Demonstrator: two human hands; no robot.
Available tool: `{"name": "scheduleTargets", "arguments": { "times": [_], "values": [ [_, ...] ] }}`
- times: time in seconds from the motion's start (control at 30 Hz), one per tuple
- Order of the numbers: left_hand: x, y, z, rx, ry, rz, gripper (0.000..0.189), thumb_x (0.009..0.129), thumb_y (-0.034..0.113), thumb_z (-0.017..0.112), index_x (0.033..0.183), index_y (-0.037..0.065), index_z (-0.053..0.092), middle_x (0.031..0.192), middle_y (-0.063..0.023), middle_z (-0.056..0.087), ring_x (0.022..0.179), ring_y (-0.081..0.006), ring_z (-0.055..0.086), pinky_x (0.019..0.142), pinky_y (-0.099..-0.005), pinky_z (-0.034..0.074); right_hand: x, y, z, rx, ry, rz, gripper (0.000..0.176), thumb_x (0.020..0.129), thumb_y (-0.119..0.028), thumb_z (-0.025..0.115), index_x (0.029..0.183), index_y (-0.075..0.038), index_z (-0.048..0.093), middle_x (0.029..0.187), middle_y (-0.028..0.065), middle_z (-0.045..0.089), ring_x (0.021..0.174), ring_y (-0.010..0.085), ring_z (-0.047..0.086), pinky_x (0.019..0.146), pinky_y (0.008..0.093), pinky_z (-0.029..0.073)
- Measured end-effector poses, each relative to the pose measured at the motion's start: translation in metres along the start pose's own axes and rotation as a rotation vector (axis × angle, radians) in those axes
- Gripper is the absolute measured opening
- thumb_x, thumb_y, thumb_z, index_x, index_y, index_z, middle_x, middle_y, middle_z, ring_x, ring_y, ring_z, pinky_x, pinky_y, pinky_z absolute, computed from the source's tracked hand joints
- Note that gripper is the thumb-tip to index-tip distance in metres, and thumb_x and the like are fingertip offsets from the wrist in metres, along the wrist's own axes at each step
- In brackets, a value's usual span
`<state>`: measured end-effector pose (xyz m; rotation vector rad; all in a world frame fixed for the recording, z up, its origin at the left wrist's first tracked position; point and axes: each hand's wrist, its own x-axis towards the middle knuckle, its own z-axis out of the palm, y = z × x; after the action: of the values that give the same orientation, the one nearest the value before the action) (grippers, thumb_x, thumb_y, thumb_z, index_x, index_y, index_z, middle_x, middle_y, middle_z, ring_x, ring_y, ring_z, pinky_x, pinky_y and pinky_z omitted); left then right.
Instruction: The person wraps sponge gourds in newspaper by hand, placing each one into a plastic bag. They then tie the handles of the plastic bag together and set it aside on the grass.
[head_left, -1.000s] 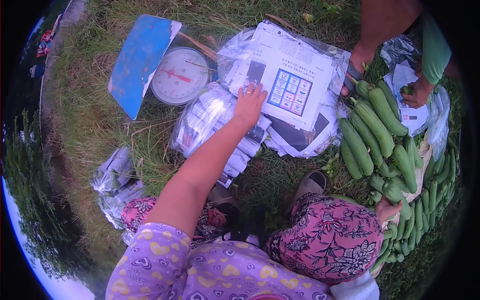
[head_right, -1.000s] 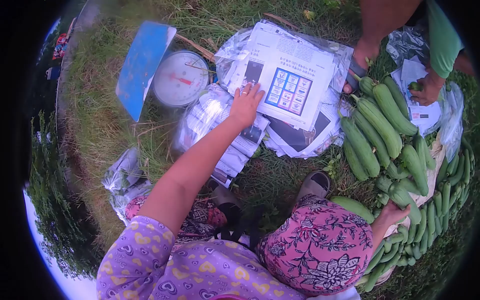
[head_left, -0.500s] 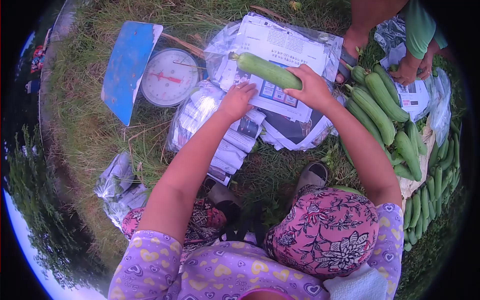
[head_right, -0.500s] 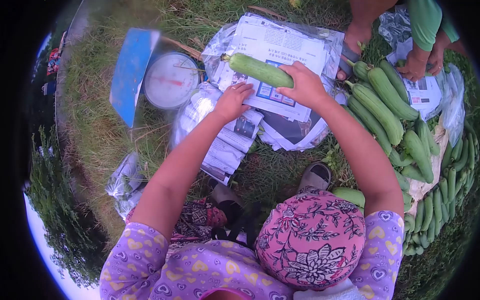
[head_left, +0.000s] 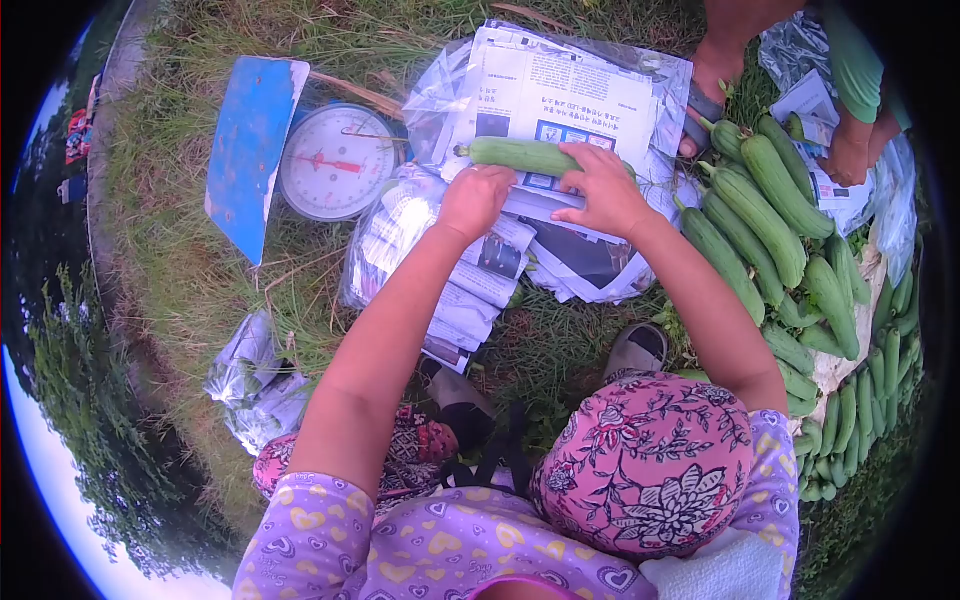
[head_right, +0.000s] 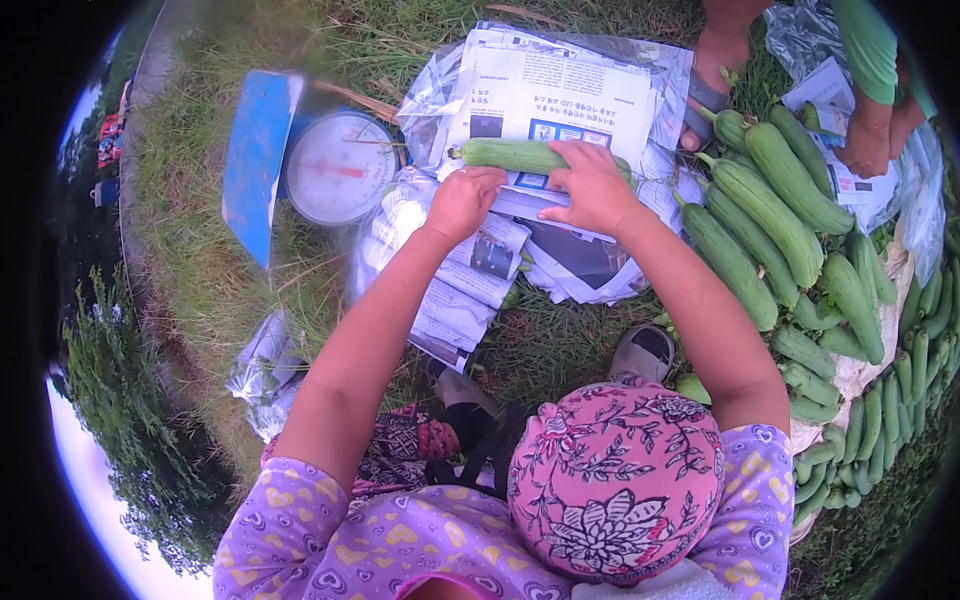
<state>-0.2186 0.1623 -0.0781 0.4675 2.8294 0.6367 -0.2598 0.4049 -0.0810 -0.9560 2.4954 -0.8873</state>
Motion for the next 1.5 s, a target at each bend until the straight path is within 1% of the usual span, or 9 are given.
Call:
{"name": "scheduleTargets", "arguments": {
  "times": [0.7,0.8,0.9,1.0,1.07,1.17,1.27,1.37,1.5],
  "values": [
    [0.021,0.013,-0.02,0.076,0.097,0.109,0.01,0.077,0.016,0.07,0.083,0.008,0.071,0.089,-0.0081,0.068,0.089,-0.0287,0.062,0.081,-0.0405,0.048,0.01,0.02,0.004,0.153,0.012,0.124,0.013,0.07,-0.018,0.076,0.071,-0.007,0.069,0.118,0.0009,0.06,0.106,0.0231,0.055,0.083,0.0407,0.047],
    [0.035,0.006,-0.013,0.066,0.169,0.153,0.007,0.077,0.013,0.069,0.082,0.008,0.069,0.089,-0.009,0.067,0.088,-0.0299,0.061,0.08,-0.0408,0.048,0.014,0.018,-0.008,0.269,-0.022,0.172,0.015,0.07,-0.019,0.076,0.076,-0.007,0.068,0.115,0.0026,0.061,0.105,0.0236,0.055,0.085,0.0395,0.046],
    [0.054,-0.006,-0.006,-0.004,0.065,0.037,0.007,0.078,0.011,0.069,0.082,0.006,0.067,0.091,-0.0102,0.067,0.09,-0.0311,0.061,0.082,-0.0412,0.048,0.013,-0.002,-0.019,0.159,0.334,0.038,0.018,0.069,-0.016,0.077,0.081,-0.007,0.068,0.112,0.007,0.062,0.104,0.0262,0.057,0.089,0.0368,0.046],
    [0.071,-0.007,-0.008,0.037,-0.017,-0.036,0.008,0.077,0.011,0.069,0.082,0.007,0.066,0.087,-0.01,0.066,0.088,-0.0311,0.061,0.081,-0.0422,0.047,0.014,-0.021,-0.007,0.187,0.199,-0.092,0.018,0.076,-0.018,0.069,0.09,-0.007,0.067,0.107,0.0064,0.059,0.103,0.0238,0.054,0.092,0.0397,0.042],
    [0.076,-0.009,-0.005,0.075,0.005,-0.02,0.009,0.076,0.014,0.07,0.082,0.008,0.066,0.08,-0.009,0.066,0.085,-0.0304,0.061,0.078,-0.0431,0.048,0.018,-0.017,0.018,-0.17,0.276,-0.065,0.019,0.08,-0.015,0.062,0.096,-0.006,0.065,0.109,0.0066,0.057,0.105,0.0236,0.052,0.094,0.0412,0.04],
    [0.074,0.0,-0.002,0.147,0.287,0.033,0.014,0.076,0.015,0.07,0.087,0.007,0.065,0.085,-0.0098,0.066,0.083,-0.0311,0.061,0.076,-0.0424,0.048,0.027,-0.004,0.04,-0.349,0.31,-0.012,0.028,0.084,-0.011,0.051,0.11,-0.005,0.057,0.113,0.0069,0.053,0.106,0.0236,0.05,0.092,0.0421,0.037],
    [0.056,0.015,0.006,0.006,0.359,-0.358,0.018,0.08,0.018,0.07,0.09,0.004,0.063,0.096,-0.0108,0.066,0.09,-0.0279,0.061,0.079,-0.0404,0.047,0.038,0.013,0.046,-0.351,0.306,0.024,0.028,0.082,-0.01,0.052,0.11,-0.008,0.056,0.109,0.0076,0.052,0.102,0.0234,0.05,0.084,0.04,0.04],
    [0.037,0.035,0.019,-1.033,0.147,-0.983,0.023,0.087,0.025,0.065,0.096,0.004,0.06,0.101,-0.0082,0.065,0.093,-0.0208,0.06,0.082,-0.0394,0.047,0.048,0.022,0.044,-0.294,0.254,0.075,0.025,0.083,-0.009,0.051,0.108,-0.009,0.057,0.108,0.0081,0.052,0.102,0.0231,0.051,0.082,0.0404,0.042],
    [0.032,0.047,0.048,-1.652,0.162,-1.098,0.035,0.094,0.03,0.054,0.118,0.004,0.051,0.114,-0.0091,0.06,0.104,-0.0167,0.056,0.091,-0.0378,0.043,0.05,0.016,0.02,-0.062,0.104,0.131,0.043,0.071,-0.012,0.07,0.113,-0.007,0.06,0.109,0.0103,0.051,0.109,0.027,0.05,0.085,0.0412,0.046]
  ]
}}
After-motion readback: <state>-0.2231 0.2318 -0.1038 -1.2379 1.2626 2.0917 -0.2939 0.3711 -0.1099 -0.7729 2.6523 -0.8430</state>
